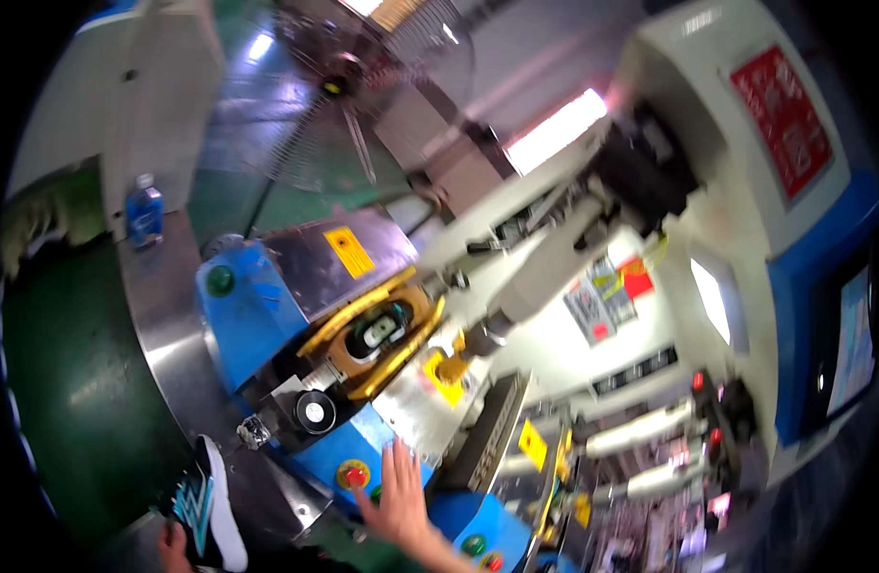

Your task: The person places shoes into two different specialized industrial machines, retrieves them, and then places them on a storage rack or conveyor belt.

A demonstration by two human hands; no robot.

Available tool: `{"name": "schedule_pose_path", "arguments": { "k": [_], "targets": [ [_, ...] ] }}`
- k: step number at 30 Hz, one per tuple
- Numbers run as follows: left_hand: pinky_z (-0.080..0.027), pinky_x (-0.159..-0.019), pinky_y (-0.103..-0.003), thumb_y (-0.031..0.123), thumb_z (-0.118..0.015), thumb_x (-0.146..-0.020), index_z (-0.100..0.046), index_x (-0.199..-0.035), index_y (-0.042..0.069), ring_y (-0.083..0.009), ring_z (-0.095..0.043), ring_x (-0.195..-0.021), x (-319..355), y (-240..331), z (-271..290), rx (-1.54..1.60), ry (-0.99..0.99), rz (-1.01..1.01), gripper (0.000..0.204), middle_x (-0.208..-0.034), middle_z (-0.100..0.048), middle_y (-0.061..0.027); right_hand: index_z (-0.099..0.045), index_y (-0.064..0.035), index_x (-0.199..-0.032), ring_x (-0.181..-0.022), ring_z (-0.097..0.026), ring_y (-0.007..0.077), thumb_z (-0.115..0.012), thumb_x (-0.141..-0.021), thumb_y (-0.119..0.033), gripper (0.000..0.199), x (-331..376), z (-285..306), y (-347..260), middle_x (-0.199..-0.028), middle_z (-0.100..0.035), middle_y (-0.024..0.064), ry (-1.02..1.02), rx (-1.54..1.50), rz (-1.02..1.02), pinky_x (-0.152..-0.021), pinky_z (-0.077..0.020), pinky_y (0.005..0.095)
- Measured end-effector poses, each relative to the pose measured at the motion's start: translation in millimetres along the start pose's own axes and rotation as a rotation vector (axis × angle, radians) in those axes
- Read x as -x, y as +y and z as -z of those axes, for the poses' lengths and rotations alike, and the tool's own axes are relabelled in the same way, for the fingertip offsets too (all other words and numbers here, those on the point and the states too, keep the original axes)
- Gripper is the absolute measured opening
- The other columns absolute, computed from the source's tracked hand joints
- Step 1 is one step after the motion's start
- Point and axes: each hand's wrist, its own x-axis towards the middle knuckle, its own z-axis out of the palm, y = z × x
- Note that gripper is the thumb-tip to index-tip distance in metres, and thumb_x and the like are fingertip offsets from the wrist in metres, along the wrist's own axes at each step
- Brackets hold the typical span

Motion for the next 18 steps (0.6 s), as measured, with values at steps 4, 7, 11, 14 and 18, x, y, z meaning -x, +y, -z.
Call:
{"name": "schedule_pose_path", "arguments": {
  "k": [4, 7, 11, 14, 18],
  "targets": [
    [-0.051, -0.079, -0.033, 0.026, -0.059, -0.093, -0.059, -0.113, 0.005, -0.0171, -0.063, -0.088, 18.2, -4.9, 1.8, 0.107, -0.061, -0.048, 0.029, -0.102, -0.063, -0.0051, -0.036, 0.0042, -0.138, -0.132, -0.035, 0.0435, -0.067, -0.080, -0.039, 0.079, 67.1, -22.6, 8.4, -0.144, -0.036, 0.0262, -0.362, 0.177, 0.047, -0.104, -0.0316, 0.0576],
    [-0.051, -0.082, -0.037, 0.025, -0.058, -0.093, -0.057, -0.117, 0.004, -0.0213, -0.063, -0.093, 37.1, 2.4, 20.8, 0.186, -0.012, -0.095, 0.032, -0.105, -0.064, -0.0067, -0.042, 0.0047, -0.133, -0.128, -0.041, 0.0412, -0.067, -0.082, -0.025, 0.064, 56.4, -11.8, -31.6, -0.138, -0.042, 0.0257, -0.081, -0.290, -0.153, -0.103, -0.0364, 0.0509],
    [-0.050, -0.087, -0.042, 0.024, -0.059, -0.091, -0.055, -0.118, 0.004, -0.0264, -0.062, -0.097, 103.4, 15.8, -2.6, 0.315, -0.169, -0.045, 0.034, -0.107, -0.064, -0.0107, -0.057, 0.0036, -0.119, -0.108, -0.061, 0.0313, -0.068, -0.084, -0.014, 0.041, 141.1, -41.5, -93.1, -0.115, -0.063, 0.0192, -0.004, -0.878, -0.357, -0.094, -0.0464, 0.0348],
    [-0.047, -0.090, -0.048, 0.028, -0.058, -0.092, -0.060, -0.111, 0.004, -0.0271, -0.062, -0.096, 151.7, 4.3, 58.5, 0.328, 0.040, -0.004, 0.031, -0.104, -0.065, -0.0119, -0.059, -0.0011, -0.117, -0.095, -0.065, 0.0222, -0.067, -0.086, -0.018, 0.036, 223.6, -110.7, -143.2, -0.102, -0.068, 0.0156, -0.468, -1.263, -0.416, -0.081, -0.0499, 0.0344],
    [-0.051, -0.085, -0.042, 0.023, -0.056, -0.094, -0.056, -0.114, 0.002, -0.0265, -0.062, -0.093, 168.8, -3.6, 157.3, 0.430, 0.307, -0.015, 0.029, -0.099, -0.064, -0.0113, -0.063, -0.0007, -0.112, -0.082, -0.065, 0.0170, -0.062, -0.090, -0.016, 0.027, 194.0, -12.2, -187.2, -0.092, -0.068, 0.0159, -0.565, -1.166, -0.078, -0.073, -0.0508, 0.0311]
  ]
}}
